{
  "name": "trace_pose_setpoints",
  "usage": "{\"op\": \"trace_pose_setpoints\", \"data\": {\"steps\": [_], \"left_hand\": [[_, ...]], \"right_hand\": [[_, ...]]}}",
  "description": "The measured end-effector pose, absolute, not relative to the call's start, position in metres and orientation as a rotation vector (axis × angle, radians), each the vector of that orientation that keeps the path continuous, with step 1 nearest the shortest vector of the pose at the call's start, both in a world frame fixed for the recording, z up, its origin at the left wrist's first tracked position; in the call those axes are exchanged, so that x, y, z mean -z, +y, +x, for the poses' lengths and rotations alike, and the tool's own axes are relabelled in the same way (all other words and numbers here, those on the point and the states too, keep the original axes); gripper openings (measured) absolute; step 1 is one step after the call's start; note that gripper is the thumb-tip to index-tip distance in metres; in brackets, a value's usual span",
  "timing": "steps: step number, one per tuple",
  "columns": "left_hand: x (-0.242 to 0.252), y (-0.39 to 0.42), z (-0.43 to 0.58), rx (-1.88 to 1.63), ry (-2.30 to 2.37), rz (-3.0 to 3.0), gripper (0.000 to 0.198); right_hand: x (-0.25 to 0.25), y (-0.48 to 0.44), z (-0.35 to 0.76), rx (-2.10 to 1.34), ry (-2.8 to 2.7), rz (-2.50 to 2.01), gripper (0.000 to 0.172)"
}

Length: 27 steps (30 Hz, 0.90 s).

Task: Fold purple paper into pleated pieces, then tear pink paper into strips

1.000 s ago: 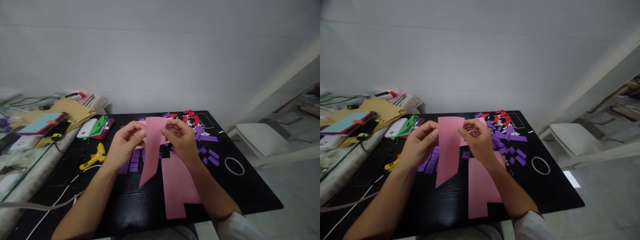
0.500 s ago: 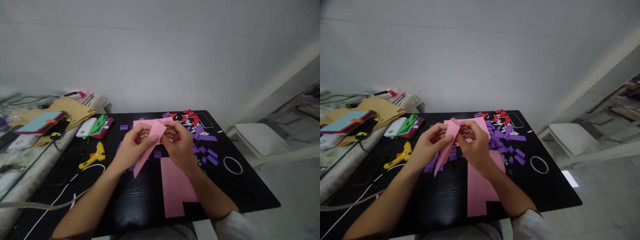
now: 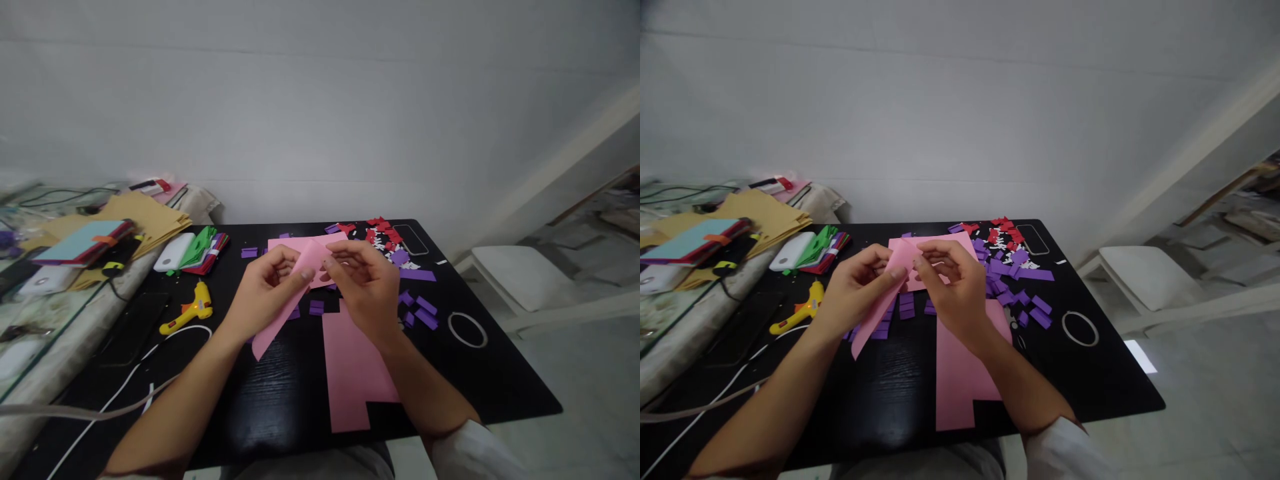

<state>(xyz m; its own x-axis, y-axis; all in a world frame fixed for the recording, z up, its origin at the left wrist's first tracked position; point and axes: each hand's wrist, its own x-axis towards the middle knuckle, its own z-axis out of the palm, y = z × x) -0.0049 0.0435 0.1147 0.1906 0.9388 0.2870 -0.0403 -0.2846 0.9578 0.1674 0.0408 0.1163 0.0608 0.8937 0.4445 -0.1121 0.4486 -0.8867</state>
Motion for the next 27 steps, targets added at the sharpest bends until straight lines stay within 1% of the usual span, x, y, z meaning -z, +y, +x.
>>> {"op": "trace_pose_setpoints", "data": {"steps": [3, 9, 16, 18, 22, 27], "left_hand": [[-0.118, 0.043, -0.005, -1.272, 0.884, 1.544, 0.020], [-0.123, 0.040, -0.005, -1.432, 0.911, 1.568, 0.013], [-0.120, 0.042, -0.010, -1.403, 0.875, 1.581, 0.011], [-0.119, 0.043, -0.011, -1.389, 0.868, 1.595, 0.010], [-0.119, 0.043, -0.013, -1.369, 0.880, 1.604, 0.013], [-0.119, 0.043, -0.016, -1.332, 0.918, 1.552, 0.020]], "right_hand": [[-0.114, 0.040, 0.167, -0.900, -1.308, -0.797, 0.012], [-0.114, 0.037, 0.165, -0.938, -1.337, -0.768, 0.012], [-0.116, 0.037, 0.164, -0.994, -1.331, -0.720, 0.010], [-0.115, 0.037, 0.164, -1.007, -1.322, -0.722, 0.013], [-0.114, 0.036, 0.165, -1.028, -1.322, -0.726, 0.019], [-0.117, 0.038, 0.168, -1.099, -1.372, -0.672, 0.016]]}}
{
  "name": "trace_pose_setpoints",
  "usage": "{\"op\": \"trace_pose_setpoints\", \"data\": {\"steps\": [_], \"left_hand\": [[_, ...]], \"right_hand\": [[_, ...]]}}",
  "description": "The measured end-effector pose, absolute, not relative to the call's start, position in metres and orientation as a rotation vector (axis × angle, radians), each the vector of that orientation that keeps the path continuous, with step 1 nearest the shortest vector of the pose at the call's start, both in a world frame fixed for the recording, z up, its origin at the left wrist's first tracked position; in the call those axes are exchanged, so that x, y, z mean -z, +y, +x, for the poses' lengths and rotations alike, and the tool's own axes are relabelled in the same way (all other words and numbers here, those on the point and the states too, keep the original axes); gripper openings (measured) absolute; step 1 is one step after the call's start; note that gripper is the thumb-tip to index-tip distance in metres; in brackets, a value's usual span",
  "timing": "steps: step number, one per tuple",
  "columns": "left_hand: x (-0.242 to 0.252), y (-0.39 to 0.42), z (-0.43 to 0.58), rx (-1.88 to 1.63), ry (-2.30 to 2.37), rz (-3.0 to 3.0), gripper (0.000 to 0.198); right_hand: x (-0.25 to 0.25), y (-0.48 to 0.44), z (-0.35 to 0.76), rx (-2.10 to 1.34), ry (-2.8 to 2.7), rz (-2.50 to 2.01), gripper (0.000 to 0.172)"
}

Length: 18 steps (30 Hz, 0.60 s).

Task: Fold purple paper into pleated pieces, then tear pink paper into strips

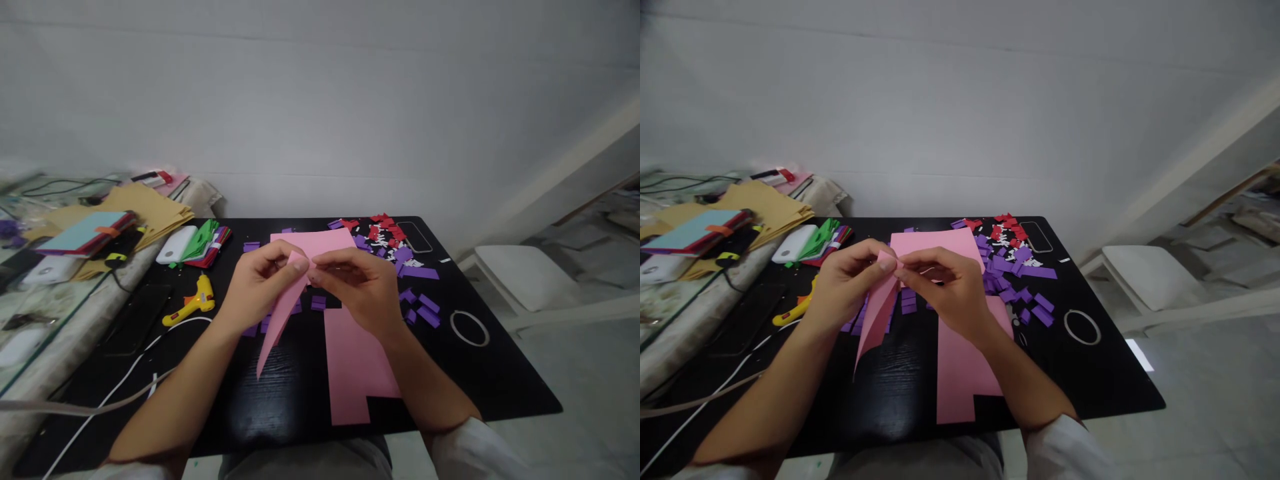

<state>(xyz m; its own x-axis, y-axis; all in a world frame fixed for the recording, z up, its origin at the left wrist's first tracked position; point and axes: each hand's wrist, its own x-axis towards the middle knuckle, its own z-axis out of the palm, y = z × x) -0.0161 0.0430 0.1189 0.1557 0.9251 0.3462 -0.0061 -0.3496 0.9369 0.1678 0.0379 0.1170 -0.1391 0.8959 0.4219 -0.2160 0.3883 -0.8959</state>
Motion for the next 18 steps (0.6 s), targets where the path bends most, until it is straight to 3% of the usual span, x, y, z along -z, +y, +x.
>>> {"op": "trace_pose_setpoints", "data": {"steps": [18], "left_hand": [[-0.1201, 0.0441, -0.0197, -1.275, 0.924, 1.554, 0.019]], "right_hand": [[-0.1193, 0.0486, 0.1777, -1.015, -1.531, -0.569, 0.014]]}}
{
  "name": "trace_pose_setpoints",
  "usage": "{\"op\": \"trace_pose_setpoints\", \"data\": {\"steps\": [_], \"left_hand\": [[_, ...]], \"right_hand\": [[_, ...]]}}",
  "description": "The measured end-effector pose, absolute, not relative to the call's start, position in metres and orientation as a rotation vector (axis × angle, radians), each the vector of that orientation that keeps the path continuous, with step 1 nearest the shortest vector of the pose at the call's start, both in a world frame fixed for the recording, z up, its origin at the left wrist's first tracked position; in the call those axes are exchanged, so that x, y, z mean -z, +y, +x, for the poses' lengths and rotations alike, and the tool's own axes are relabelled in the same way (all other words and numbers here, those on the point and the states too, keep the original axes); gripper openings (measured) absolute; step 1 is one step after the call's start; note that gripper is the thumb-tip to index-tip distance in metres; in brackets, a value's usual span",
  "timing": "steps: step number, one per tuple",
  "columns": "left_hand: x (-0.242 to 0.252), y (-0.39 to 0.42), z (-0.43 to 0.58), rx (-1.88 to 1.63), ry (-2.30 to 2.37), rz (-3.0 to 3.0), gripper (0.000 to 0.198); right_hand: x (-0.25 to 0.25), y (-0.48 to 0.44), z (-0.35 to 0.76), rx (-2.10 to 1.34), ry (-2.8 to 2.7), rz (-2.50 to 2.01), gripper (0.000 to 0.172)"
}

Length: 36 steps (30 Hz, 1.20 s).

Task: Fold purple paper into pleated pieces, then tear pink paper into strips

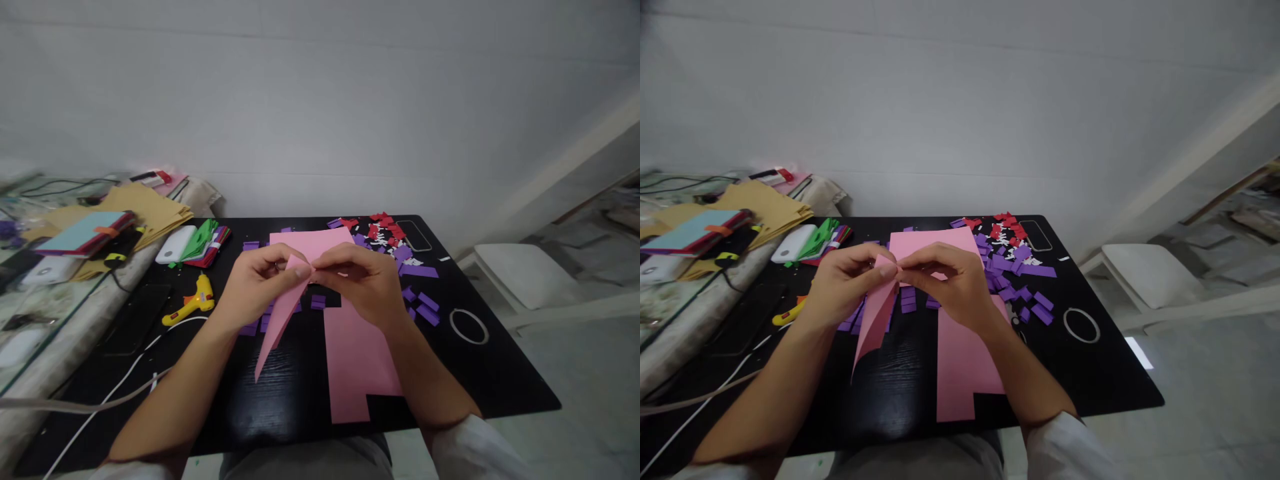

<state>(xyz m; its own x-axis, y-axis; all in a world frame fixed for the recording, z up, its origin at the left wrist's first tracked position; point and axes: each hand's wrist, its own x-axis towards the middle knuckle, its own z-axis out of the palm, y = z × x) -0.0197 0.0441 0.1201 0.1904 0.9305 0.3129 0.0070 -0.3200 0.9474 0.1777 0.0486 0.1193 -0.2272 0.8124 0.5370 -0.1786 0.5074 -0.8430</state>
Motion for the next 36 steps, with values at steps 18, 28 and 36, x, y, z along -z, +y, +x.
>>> {"op": "trace_pose_setpoints", "data": {"steps": [18, 28, 36], "left_hand": [[-0.1176, 0.0452, -0.0175, -1.215, 0.905, 1.477, 0.020], [-0.1165, 0.0453, -0.0151, -1.220, 0.924, 1.454, 0.020], [-0.1147, 0.0452, -0.0149, -1.215, 0.905, 1.445, 0.019]], "right_hand": [[-0.1144, 0.0571, 0.1832, -0.881, -1.652, -0.482, 0.015], [-0.1109, 0.0596, 0.1834, -0.877, -1.635, -0.524, 0.004], [-0.1117, 0.0595, 0.1838, -0.867, -1.640, -0.508, 0.009]]}}
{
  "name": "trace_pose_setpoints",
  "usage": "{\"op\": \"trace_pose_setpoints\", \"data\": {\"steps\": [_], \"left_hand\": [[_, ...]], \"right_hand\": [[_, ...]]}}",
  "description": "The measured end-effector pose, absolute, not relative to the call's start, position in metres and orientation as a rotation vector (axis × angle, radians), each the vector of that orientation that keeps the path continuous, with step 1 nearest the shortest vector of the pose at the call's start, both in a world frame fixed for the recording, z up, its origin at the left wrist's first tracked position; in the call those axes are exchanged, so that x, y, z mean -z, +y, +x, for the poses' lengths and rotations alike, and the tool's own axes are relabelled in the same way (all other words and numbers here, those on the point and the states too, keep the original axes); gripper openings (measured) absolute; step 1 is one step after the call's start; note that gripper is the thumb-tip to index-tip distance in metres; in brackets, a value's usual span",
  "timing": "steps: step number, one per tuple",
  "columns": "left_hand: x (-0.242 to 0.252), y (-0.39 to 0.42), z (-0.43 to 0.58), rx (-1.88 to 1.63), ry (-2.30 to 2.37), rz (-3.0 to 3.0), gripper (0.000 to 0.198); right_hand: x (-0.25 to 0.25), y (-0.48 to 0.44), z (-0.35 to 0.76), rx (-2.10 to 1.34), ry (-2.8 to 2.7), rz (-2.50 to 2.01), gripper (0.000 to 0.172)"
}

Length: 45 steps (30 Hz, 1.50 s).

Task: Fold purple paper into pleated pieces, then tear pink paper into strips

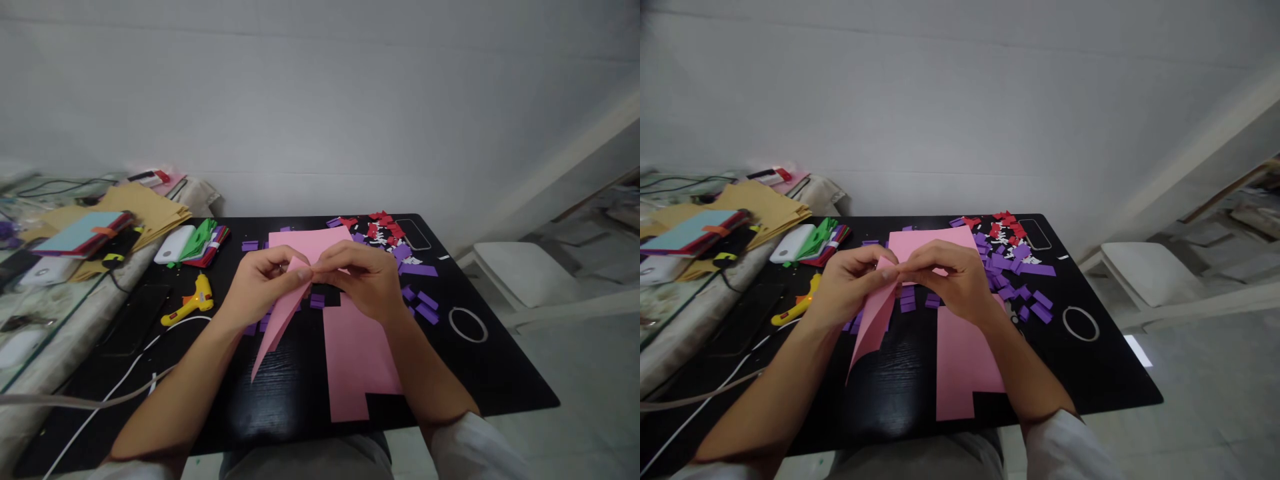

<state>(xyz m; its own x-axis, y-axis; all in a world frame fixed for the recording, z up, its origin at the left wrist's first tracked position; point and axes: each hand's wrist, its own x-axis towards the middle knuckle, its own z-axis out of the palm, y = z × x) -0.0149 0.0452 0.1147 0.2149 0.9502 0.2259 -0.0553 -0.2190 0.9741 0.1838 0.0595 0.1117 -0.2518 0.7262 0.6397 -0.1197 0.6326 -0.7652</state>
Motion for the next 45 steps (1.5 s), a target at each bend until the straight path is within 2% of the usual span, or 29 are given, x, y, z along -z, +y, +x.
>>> {"op": "trace_pose_setpoints", "data": {"steps": [13, 17, 21, 30, 40, 45], "left_hand": [[-0.117, 0.044, -0.012, -1.240, 0.931, 1.447, 0.022], [-0.118, 0.045, -0.014, -1.268, 0.923, 1.462, 0.019], [-0.120, 0.044, -0.014, -1.283, 0.914, 1.484, 0.016], [-0.120, 0.043, -0.012, -1.323, 0.981, 1.592, 0.021], [-0.115, 0.046, -0.017, -1.464, 1.022, 1.584, 0.024], [-0.114, 0.049, -0.015, -1.381, 1.017, 1.559, 0.026]], "right_hand": [[-0.112, 0.060, 0.184, -0.870, -1.632, -0.554, 0.009], [-0.113, 0.059, 0.182, -1.035, -1.581, -0.587, 0.017], [-0.115, 0.054, 0.180, -1.166, -1.549, -0.577, 0.014], [-0.118, 0.049, 0.177, -1.120, -1.553, -0.675, 0.020], [-0.116, 0.053, 0.178, -1.103, -1.529, -0.708, 0.012], [-0.114, 0.057, 0.177, -1.133, -1.488, -0.741, 0.014]]}}
